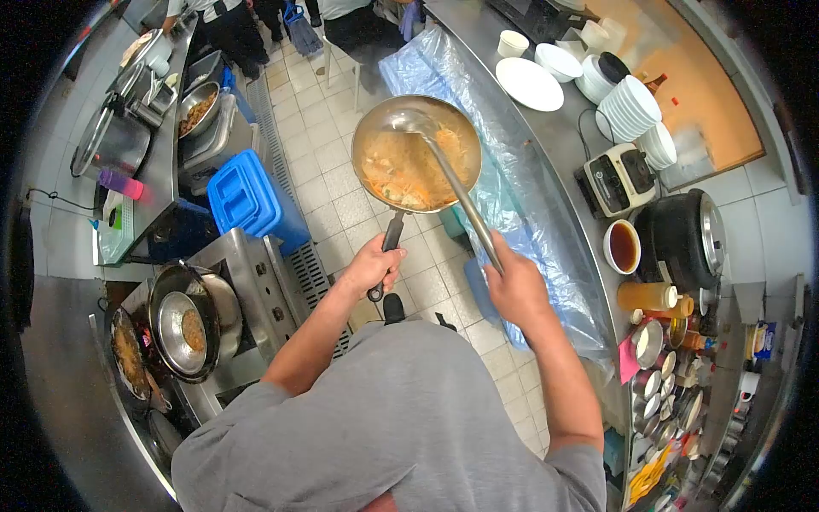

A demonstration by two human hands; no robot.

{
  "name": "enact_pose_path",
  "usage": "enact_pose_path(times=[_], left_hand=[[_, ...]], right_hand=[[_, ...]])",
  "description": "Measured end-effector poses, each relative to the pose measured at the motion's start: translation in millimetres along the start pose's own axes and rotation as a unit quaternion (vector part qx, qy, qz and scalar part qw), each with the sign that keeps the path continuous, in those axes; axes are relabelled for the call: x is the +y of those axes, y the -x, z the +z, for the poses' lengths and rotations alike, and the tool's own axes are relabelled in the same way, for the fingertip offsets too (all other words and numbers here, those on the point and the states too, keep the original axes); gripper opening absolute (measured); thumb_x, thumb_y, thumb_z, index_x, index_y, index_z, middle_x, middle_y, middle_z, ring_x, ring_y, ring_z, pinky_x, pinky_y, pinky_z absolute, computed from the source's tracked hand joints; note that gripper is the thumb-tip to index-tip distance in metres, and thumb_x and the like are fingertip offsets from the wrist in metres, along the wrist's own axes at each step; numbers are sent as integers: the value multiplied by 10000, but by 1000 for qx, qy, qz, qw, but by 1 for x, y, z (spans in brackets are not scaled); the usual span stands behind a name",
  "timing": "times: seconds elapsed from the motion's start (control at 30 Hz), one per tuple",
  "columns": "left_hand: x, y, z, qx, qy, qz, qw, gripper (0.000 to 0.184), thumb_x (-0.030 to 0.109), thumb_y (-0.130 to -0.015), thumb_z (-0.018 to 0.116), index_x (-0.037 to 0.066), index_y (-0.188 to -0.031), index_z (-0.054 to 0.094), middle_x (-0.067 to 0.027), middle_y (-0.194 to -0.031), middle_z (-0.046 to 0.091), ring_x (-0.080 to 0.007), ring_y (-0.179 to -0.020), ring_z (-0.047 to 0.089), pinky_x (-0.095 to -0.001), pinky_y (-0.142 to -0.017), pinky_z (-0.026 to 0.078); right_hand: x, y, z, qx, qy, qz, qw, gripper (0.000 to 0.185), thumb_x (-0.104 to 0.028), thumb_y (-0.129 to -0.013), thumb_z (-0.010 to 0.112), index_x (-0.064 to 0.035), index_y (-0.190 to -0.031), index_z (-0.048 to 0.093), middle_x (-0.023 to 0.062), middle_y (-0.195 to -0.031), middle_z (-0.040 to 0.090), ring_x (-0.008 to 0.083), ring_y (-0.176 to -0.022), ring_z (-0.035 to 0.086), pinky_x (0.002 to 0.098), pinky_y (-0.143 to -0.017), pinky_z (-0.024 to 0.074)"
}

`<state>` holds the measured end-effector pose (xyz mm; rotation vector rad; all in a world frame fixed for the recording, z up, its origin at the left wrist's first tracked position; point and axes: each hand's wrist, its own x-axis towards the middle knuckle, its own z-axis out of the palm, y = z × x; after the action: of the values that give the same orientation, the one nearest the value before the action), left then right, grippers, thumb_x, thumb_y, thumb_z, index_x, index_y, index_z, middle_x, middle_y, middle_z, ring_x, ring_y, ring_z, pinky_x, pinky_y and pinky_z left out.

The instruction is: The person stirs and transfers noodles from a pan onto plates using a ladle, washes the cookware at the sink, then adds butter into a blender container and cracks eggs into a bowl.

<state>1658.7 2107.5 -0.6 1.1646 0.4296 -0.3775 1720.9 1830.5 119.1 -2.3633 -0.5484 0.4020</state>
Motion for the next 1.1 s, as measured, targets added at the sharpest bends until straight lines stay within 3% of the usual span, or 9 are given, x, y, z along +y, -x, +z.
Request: enact_pose_path(times=[0.1,0.43,0.53,0.57,0.6,0.63,0.73,0.87,1.1], left_hand=[[2,2,-3,-9,-18,-4,1000,199,120,-987,614,63,-990,423,-9,-641,493,-111,-459,484,-313,-402,442],[30,2,-4,-20,-33,46,998,195,115,-997,598,58,-1024,413,-21,-623,495,-119,-442,478,-318,-395,439],[35,-4,-2,-58,-4,87,995,193,112,-1006,586,58,-1034,403,-26,-617,496,-121,-436,477,-317,-394,438],[39,-8,-1,-60,-6,88,994,193,112,-1006,586,58,-1034,403,-26,-617,496,-121,-436,477,-317,-394,438],[45,-13,-2,-56,-19,67,996,192,113,-1007,586,59,-1026,403,-27,-617,496,-121,-436,476,-316,-393,436],[47,-13,-3,-52,-32,45,997,190,114,-1009,586,60,-1017,403,-28,-617,495,-121,-436,475,-316,-393,435],[22,-27,-25,-35,-90,5,995,173,114,-1001,597,77,-1000,428,-6,-624,466,-123,-413,444,-320,-385,424],[-27,-22,-65,-26,-93,-58,994,184,128,-994,611,89,-995,431,-1,-629,462,-116,-446,458,-324,-397,425],[-43,-18,-79,-51,-63,-110,991,190,123,-985,616,86,-1001,430,2,-621,446,-114,-460,445,-308,-408,409]], right_hand=[[0,-11,14,-8,205,32,978,582,-131,-950,640,-87,-1505,471,256,-1076,713,471,-956,685,510,-845,549],[6,-14,34,126,12,29,992,549,-133,-995,608,-8,-1494,417,320,-1080,681,501,-1003,669,519,-845,543],[-4,-14,47,149,-5,69,986,450,-150,-1020,588,-20,-1435,476,243,-953,704,408,-817,710,447,-716,565],[-10,-14,51,75,-188,121,972,396,-169,-1035,573,-34,-1400,498,161,-869,660,302,-698,655,384,-627,533],[-18,-13,55,-3,-363,167,917,346,-189,-1051,558,-47,-1364,519,78,-784,615,195,-578,600,321,-537,500],[-27,-13,57,-2,-364,167,916,346,-189,-1051,558,-47,-1364,519,78,-784,615,195,-578,600,321,-537,500],[-16,-25,71,-141,-805,244,522,385,-238,-1091,495,-43,-1423,496,-33,-742,475,25,-484,393,216,-422,359],[26,-27,105,-187,-850,270,412,371,-235,-1082,527,-48,-1399,484,-47,-756,474,20,-513,407,209,-431,352],[38,-3,86,-186,-820,300,450,388,-240,-1077,529,-50,-1414,492,-51,-766,467,11,-520,409,204,-432,341]])
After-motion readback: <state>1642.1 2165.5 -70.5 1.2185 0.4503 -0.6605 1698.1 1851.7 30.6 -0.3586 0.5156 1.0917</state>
